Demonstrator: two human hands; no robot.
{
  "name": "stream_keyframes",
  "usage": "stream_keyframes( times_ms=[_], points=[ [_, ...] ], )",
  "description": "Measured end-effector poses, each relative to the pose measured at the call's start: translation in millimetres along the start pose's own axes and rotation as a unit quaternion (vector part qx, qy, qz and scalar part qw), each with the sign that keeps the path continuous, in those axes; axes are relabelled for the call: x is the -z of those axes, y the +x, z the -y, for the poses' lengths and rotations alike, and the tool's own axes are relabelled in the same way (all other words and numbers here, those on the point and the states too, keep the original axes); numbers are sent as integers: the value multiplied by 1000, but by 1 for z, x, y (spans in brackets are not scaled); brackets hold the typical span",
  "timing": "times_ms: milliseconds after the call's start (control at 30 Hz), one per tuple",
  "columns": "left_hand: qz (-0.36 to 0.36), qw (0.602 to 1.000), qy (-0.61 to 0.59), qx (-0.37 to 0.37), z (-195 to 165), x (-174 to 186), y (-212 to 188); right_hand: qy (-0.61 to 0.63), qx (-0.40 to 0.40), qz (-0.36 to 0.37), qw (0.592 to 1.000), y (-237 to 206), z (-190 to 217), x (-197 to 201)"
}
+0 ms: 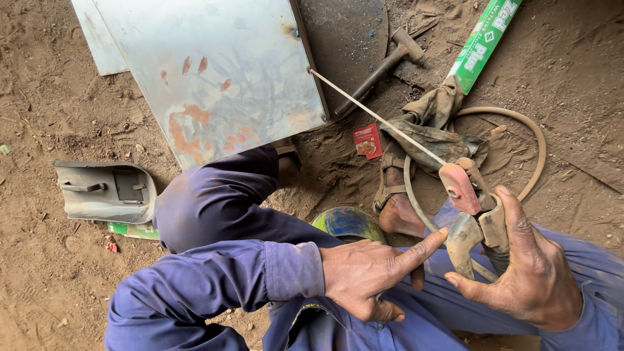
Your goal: The person sits on the ground and arc-welds a sheet-metal box using an electrode holder, producing sparks at the box seam. The person then lifts the box, positions a flat metal sheet against its open face, and presses and adjusts the sheet to fit it in place.
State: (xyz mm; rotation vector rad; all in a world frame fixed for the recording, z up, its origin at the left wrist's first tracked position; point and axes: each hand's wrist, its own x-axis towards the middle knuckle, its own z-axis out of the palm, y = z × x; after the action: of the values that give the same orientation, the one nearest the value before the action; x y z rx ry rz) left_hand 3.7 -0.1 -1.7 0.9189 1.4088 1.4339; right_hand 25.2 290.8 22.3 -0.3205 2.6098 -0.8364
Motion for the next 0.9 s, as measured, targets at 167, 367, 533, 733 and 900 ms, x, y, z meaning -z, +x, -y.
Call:
stream_keyframes(
  times_ms=[167,367,533,733,900],
  points=[
    [-7,1000,4,-9,0,0,-1,-2,-5,4,1000,1,1,0],
    [-9,1000,10,-6,1,-2,-1,-1,-15,8,1000,1,0,1],
    [-17,1000,7,-18,-1,-3,-2,9,-55,15,998,-3,-1,-1],
    [-8,1000,4,-21,3,-3,-1,4,-79,26,997,-4,-3,-2],
    [-8,1000,10,-17,-2,-1,1,-8,-56,22,998,-5,-7,-4]
  ],
)
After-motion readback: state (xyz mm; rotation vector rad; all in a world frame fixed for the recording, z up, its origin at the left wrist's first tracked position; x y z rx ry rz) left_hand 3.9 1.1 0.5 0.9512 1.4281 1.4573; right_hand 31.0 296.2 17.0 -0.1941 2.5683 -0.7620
